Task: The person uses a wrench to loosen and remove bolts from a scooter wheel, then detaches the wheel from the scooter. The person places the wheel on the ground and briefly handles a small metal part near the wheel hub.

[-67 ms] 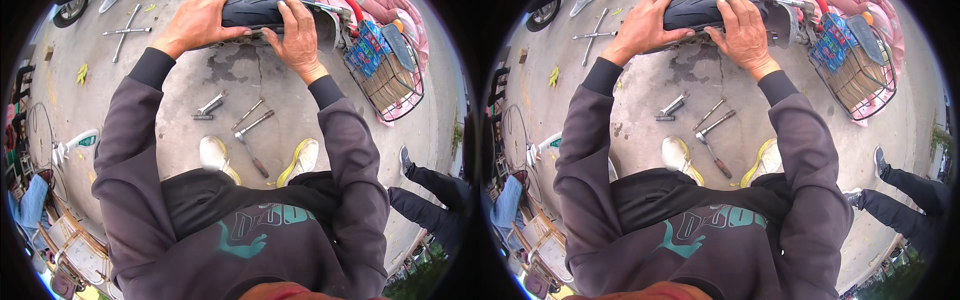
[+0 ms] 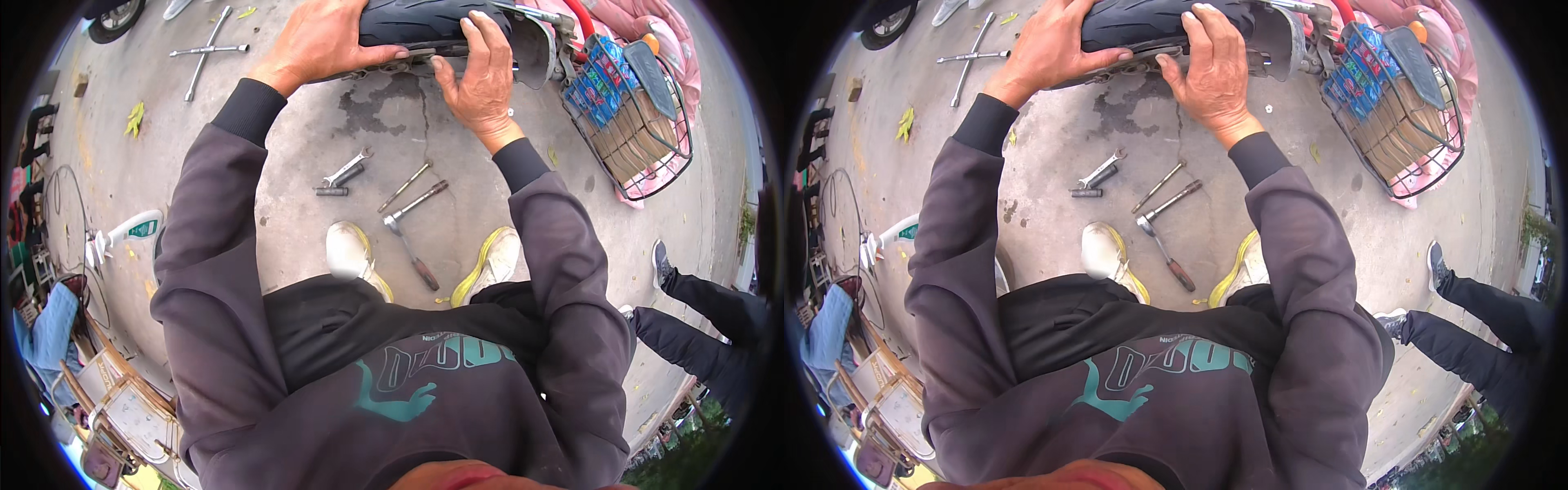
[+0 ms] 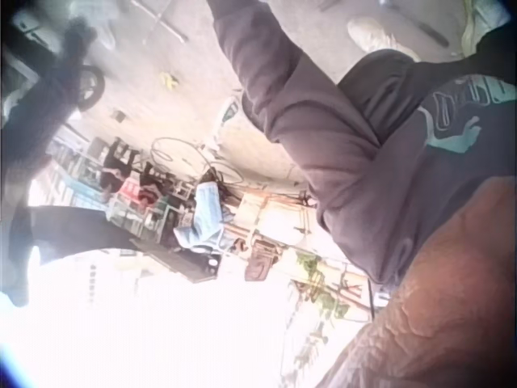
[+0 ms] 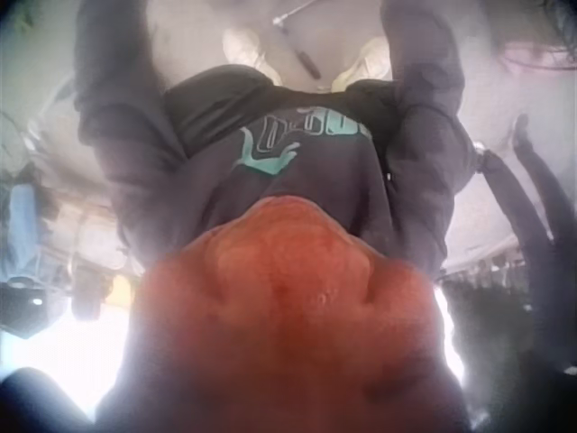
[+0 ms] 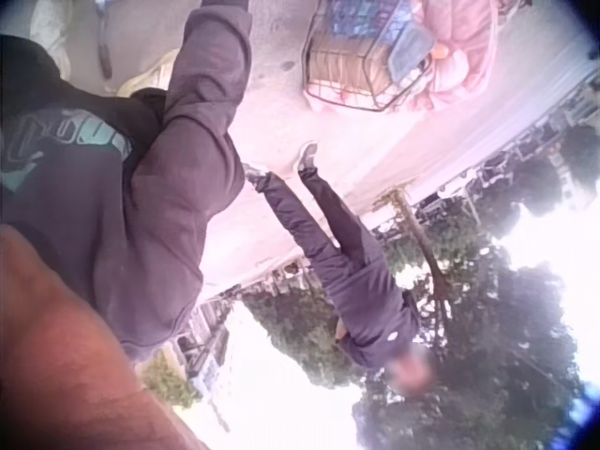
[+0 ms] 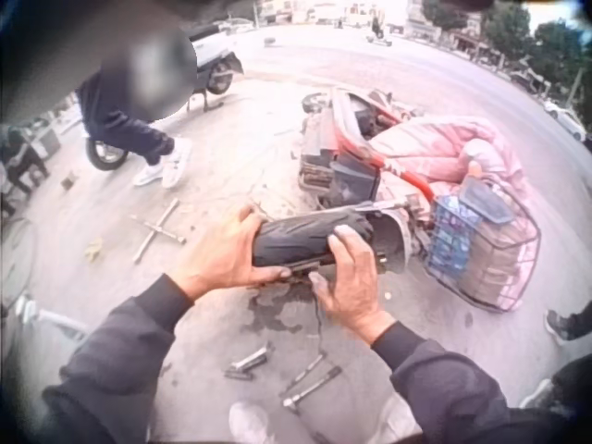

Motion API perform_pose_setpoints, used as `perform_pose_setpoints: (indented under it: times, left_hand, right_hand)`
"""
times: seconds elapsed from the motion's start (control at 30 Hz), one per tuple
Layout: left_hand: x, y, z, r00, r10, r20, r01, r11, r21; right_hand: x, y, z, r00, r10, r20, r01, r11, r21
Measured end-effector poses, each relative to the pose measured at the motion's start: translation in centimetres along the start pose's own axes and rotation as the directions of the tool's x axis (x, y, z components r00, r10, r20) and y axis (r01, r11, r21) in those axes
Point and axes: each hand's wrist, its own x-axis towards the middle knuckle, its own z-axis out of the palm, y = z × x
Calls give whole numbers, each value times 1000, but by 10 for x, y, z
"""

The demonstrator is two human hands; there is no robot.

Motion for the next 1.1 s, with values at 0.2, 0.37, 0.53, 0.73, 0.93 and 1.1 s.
perform_pose_setpoints:
  times: [0.2,0.37,0.53,0.73,0.93,1.1]
  left_hand:
    - [-86,-61,-11,986,-13,-169,37,990,136]
    - [-90,-39,10,997,-39,-66,42,998,55]
    - [-103,-37,-7,993,-106,-52,111,988,106]
    - [-93,-14,4,998,-58,-21,61,985,163]
    - [-96,-2,21,991,-51,-126,74,981,179]
    - [-97,-10,20,988,-81,-129,102,981,166]
  right_hand:
    - [3,-131,53,646,761,60,-677,534,507]
    - [-59,-123,104,85,693,716,-670,-493,556]
    - [-57,-117,127,49,513,857,-532,-713,457]
    - [-66,-92,129,19,412,911,-523,-772,360]
    - [-77,-90,129,-14,501,865,-522,-742,421]
    - [-65,-83,115,-50,434,900,-578,-747,328]
